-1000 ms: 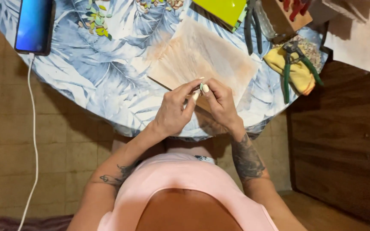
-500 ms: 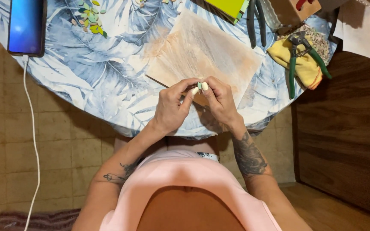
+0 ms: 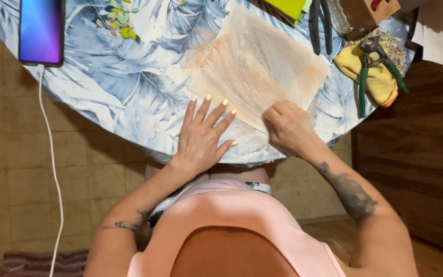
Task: Sanding the edges of small mosaic tiles on a sheet of sandpaper to smooth them.
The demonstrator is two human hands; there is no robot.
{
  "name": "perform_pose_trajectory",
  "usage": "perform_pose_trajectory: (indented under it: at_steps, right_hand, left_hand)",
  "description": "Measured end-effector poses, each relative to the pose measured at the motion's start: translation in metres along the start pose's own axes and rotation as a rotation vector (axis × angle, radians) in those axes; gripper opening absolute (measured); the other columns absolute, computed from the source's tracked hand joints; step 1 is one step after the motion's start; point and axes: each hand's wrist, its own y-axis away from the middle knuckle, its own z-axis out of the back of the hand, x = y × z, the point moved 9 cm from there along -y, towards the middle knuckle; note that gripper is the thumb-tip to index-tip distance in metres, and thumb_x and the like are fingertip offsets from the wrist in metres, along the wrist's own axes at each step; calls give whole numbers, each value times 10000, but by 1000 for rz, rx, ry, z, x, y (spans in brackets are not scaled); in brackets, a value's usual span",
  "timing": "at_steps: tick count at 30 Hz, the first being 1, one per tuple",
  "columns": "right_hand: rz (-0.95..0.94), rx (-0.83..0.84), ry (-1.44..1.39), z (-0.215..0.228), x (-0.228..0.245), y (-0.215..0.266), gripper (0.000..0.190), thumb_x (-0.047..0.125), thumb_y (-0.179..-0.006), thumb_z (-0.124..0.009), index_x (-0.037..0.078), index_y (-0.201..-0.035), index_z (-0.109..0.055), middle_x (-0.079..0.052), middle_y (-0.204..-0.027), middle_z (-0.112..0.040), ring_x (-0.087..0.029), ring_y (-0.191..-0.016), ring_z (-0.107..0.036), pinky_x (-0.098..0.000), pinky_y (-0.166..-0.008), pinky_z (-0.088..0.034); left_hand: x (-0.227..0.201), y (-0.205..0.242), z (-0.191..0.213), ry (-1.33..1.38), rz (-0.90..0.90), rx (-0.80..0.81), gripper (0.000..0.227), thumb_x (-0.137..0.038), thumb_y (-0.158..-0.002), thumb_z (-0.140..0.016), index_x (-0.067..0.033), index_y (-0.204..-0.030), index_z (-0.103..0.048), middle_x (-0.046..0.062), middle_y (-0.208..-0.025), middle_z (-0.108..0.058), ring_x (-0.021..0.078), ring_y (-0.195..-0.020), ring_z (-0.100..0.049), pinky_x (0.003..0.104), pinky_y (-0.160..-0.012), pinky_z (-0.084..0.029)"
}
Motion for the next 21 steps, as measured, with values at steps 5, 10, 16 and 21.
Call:
perform_pose_trajectory:
  at_steps: [5, 10, 16, 21]
  right_hand:
    - [191, -94, 9, -33, 21, -87, 89, 158, -764, -490, 101, -698, -469, -73, -650, -429, -254, -620, -495, -326, -522, -418]
    - [194, 151, 81, -55, 19, -128, 198, 187, -869, -434, 56, -736, -501, -74, -703, -478, -223, -616, -453, -320, -421, -390]
    - [691, 212, 97, -2, 12, 0, 113, 162, -805, -381, 110, -749, -464, -63, -705, -435, -243, -651, -476, -324, -478, -405]
    - [464, 273, 264, 14, -67, 6, 50, 149, -705, -443, 110, -686, -419, -47, -676, -387, -229, -617, -441, -342, -481, -402]
  left_hand:
    - [6, 3, -13, -28, -14, -3, 499, -436, -743, -557, -137, -1142, -530, 105, -1147, -501, 364, -1120, -401, 530, -982, -145]
    - [6, 5, -12, -140, -1, -53, 542, -512, -735, -535, -183, -1165, -523, 44, -1192, -498, 296, -1138, -401, 475, -980, -204]
    - [8, 2, -12, -54, -8, 19, 557, -536, -724, -523, -165, -1140, -519, 89, -1122, -501, 320, -1082, -437, 492, -963, -174]
    - [6, -21, -1, -13, -45, -8, 476, -448, -739, -545, -119, -1083, -567, 109, -994, -589, 320, -980, -534, 546, -976, -91]
